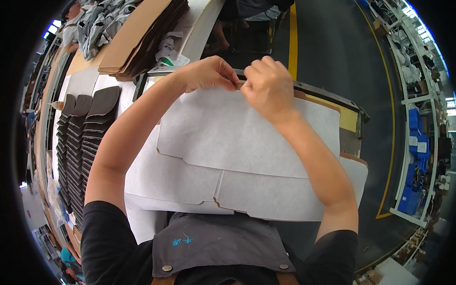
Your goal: Aligning leather pieces with templates and pressing them using a manual workshop press.
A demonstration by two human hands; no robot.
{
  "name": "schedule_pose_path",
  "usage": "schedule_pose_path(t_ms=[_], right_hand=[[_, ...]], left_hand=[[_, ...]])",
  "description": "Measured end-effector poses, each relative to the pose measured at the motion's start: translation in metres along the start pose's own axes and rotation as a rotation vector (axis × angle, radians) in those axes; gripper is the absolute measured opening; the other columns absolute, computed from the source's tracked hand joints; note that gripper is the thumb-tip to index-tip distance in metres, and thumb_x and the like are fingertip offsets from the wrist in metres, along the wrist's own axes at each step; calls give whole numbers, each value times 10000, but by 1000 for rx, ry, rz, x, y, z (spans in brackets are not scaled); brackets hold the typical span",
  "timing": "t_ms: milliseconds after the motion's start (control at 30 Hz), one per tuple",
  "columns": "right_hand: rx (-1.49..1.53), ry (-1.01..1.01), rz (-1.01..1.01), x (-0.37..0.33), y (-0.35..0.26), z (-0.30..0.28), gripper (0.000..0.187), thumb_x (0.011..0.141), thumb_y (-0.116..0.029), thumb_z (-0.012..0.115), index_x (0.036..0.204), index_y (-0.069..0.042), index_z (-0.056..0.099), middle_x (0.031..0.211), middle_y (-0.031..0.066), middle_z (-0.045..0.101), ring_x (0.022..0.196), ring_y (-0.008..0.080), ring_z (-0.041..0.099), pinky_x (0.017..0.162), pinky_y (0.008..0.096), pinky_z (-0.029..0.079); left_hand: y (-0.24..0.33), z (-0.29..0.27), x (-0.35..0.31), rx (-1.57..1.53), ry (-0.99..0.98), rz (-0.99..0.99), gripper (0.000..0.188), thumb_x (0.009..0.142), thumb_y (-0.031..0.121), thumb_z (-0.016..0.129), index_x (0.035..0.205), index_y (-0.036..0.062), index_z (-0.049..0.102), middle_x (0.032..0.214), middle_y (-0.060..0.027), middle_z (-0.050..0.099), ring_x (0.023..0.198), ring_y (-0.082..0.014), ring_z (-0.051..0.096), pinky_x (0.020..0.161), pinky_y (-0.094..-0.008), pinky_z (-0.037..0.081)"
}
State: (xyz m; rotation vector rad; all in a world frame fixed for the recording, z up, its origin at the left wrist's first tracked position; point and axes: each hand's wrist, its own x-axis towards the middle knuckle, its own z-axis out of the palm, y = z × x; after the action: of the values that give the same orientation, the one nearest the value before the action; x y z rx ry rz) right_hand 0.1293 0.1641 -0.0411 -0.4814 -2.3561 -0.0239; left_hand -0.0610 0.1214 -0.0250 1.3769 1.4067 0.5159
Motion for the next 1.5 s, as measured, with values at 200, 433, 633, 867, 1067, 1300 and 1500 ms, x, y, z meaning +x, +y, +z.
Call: schedule_pose_path(t_ms=[200, 433, 633, 867, 1067, 1300, 1500], right_hand=[[95, 43, 75, -6, 9, -7, 87, 695, -20, 693, 695, -63, 617, 680, 35, 561, 696, 219, 559, 595, 351, 468], [41, 23, -107, -8, -3, -1, 77, 699, -30, 701, 691, -47, 627, 718, 42, 562, 720, 206, 553, 622, 325, 462], [-171, -100, -258, -6, -3, 1, 93, 634, -35, 658, 622, -58, 569, 672, 44, 531, 687, 185, 516, 599, 298, 423], [-153, -140, -308, 0, -8, -2, 69, 662, -29, 641, 637, -57, 583, 675, 43, 540, 707, 192, 523, 630, 303, 418], [-66, -82, -186, -2, -10, 3, 85, 641, -42, 669, 662, -64, 590, 684, 37, 539, 710, 199, 523, 629, 325, 414], [-81, 27, -46, 3, 0, 5, 136, 630, -35, 681, 633, -74, 551, 674, 35, 529, 694, 211, 521, 618, 338, 415], [13, 47, 230, 6, 22, -9, 137, 727, -63, 647, 638, -66, 542, 620, 45, 521, 623, 218, 536, 577, 354, 437]], left_hand=[[-3, -2, -1, -5, -17, -10, 205, 772, 91, 727, 965, 24, 743, 831, -16, 689, 793, -89, 580, 739, -220, 420], [-4, -3, 0, -79, -31, 16, 200, 803, 80, 712, 988, 7, 736, 895, -34, 705, 842, -103, 620, 798, -224, 462], [2, -2, -2, -44, -29, 3, 193, 801, 75, 708, 972, -9, 739, 885, -55, 705, 841, -109, 624, 803, -234, 471], [-1, 3, 2, -11, -8, 3, 199, 768, 72, 707, 942, -19, 742, 806, -28, 674, 756, -92, 570, 714, -238, 438], [-1, 6, 2, -12, 30, -13, 193, 754, 107, 729, 905, -12, 741, 775, -16, 653, 729, -93, 549, 683, -248, 419], [-4, 6, -1, -42, 23, 2, 188, 750, 128, 733, 890, 3, 742, 792, -27, 670, 772, -108, 570, 731, -251, 428], [-4, 8, -3, -10, 23, -13, 183, 773, 103, 726, 930, 10, 739, 843, -41, 697, 802, -111, 601, 772, -237, 445]])
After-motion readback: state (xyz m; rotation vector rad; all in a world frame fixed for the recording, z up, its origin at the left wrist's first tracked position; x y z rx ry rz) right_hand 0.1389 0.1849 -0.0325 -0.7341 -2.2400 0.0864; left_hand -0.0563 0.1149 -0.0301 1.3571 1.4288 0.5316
